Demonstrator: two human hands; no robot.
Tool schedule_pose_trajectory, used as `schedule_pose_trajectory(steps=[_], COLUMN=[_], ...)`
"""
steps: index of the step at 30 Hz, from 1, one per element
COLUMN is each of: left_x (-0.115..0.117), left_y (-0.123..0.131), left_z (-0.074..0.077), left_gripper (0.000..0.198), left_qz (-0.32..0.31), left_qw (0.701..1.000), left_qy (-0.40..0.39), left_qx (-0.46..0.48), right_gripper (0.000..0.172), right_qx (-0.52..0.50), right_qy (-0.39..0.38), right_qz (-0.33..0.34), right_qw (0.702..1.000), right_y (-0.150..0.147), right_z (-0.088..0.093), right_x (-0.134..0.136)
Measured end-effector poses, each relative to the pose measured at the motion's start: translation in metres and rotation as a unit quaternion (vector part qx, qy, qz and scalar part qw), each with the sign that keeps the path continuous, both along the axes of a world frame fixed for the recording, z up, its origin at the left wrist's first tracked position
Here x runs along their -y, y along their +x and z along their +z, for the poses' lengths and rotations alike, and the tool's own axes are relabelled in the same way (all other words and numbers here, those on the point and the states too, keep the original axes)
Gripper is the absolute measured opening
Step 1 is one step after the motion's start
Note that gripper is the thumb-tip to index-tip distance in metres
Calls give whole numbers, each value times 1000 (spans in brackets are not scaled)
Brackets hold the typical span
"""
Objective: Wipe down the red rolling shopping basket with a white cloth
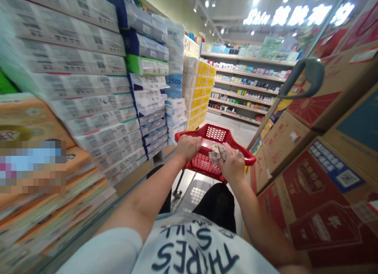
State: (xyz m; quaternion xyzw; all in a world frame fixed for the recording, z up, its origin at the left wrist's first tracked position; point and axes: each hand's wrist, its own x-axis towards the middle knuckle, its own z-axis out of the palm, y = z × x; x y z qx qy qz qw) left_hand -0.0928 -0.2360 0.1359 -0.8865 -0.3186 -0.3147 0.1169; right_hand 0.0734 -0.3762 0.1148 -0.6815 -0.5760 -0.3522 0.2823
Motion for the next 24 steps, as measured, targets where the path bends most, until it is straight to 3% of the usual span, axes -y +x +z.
schedule_pose_trajectory(steps=[8,13,16,20,24], left_x=[-2,-3,-8,-6,5], left_y=[-3,0,2,13,31], left_z=[0,3,8,17,22], left_gripper=[41,41,39,48,36], left_qz=[-17,-9,-19,13,-48], left_qw=[1000,1000,999,997,996], left_qy=[-5,-25,-47,-73,-59], left_qx=[-4,-10,-9,19,-44], right_gripper=[48,45,45,46,50], right_qx=[73,43,32,22,38], right_qy=[-62,-85,-76,-74,-99], right_qz=[58,21,13,4,32], right_qw=[994,995,996,997,994], right_y=[8,6,-2,-13,-13], right_z=[-1,11,10,8,14], right_x=[14,11,7,2,-3])
